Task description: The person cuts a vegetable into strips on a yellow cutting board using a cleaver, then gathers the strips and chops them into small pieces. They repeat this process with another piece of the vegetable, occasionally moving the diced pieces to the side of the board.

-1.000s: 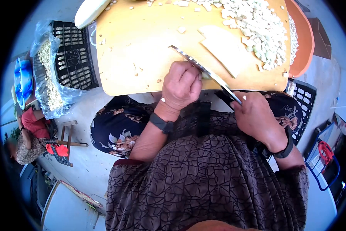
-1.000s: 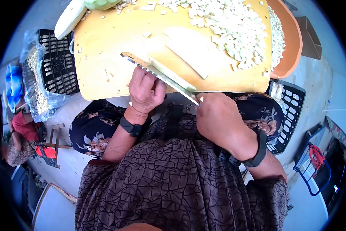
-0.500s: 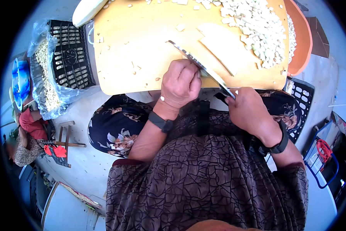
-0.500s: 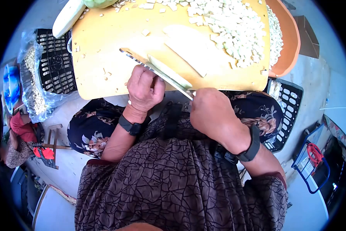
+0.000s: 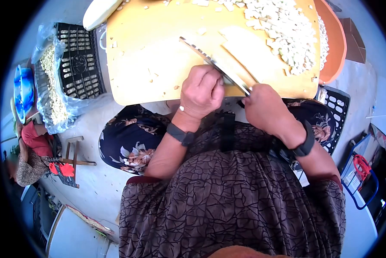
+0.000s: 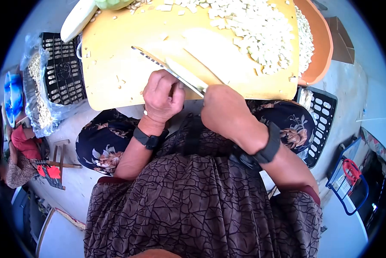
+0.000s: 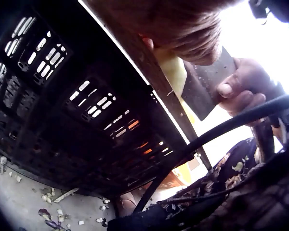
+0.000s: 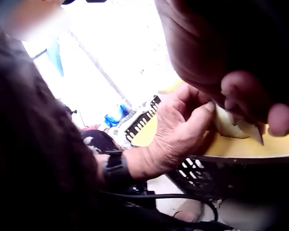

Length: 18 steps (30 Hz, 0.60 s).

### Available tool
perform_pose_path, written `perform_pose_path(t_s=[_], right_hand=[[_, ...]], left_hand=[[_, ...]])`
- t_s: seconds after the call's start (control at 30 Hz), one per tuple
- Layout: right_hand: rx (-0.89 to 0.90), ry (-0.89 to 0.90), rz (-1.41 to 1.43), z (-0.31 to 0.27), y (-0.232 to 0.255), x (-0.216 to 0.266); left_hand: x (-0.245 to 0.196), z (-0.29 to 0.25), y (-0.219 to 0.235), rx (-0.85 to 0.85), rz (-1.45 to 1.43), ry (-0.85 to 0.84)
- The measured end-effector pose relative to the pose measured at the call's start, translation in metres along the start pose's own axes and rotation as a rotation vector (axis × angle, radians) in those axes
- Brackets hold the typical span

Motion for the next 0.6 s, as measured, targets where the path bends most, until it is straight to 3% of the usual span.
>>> perform_pose_path(t_s=[0.23, 0.33, 0.47, 0.6], right_hand=[[-0.013, -0.037, 0.07, 0.009, -0.002, -0.003], [0.045, -0.179, 0.18, 0.016, -0.002, -0.021], [-0.057, -0.135, 0.295, 0.018, -0.007, -0.033], [-0.178, -0.034, 0.15, 0.005, 0.005, -0.02]], left_hand=[[0.002, -0.002, -0.002, 0.019, -0.028, 0.009], [0.006, -0.003, -0.002, 0.027, -0.046, 0.014], [0.005, -0.002, -0.002, 0.038, -0.047, 0.004], [0.004, -0.003, -0.002, 0.031, -0.034, -0.012]])
Point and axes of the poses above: each hand's wrist, its own z-axis towards the middle knuckle, its own y-axis out of the back of the hand, x = y × z, the point moved 10 cm from there along z, towards the middle knuckle, and after that the axes turned 4 degrees about -x, right-handed, at the moved point
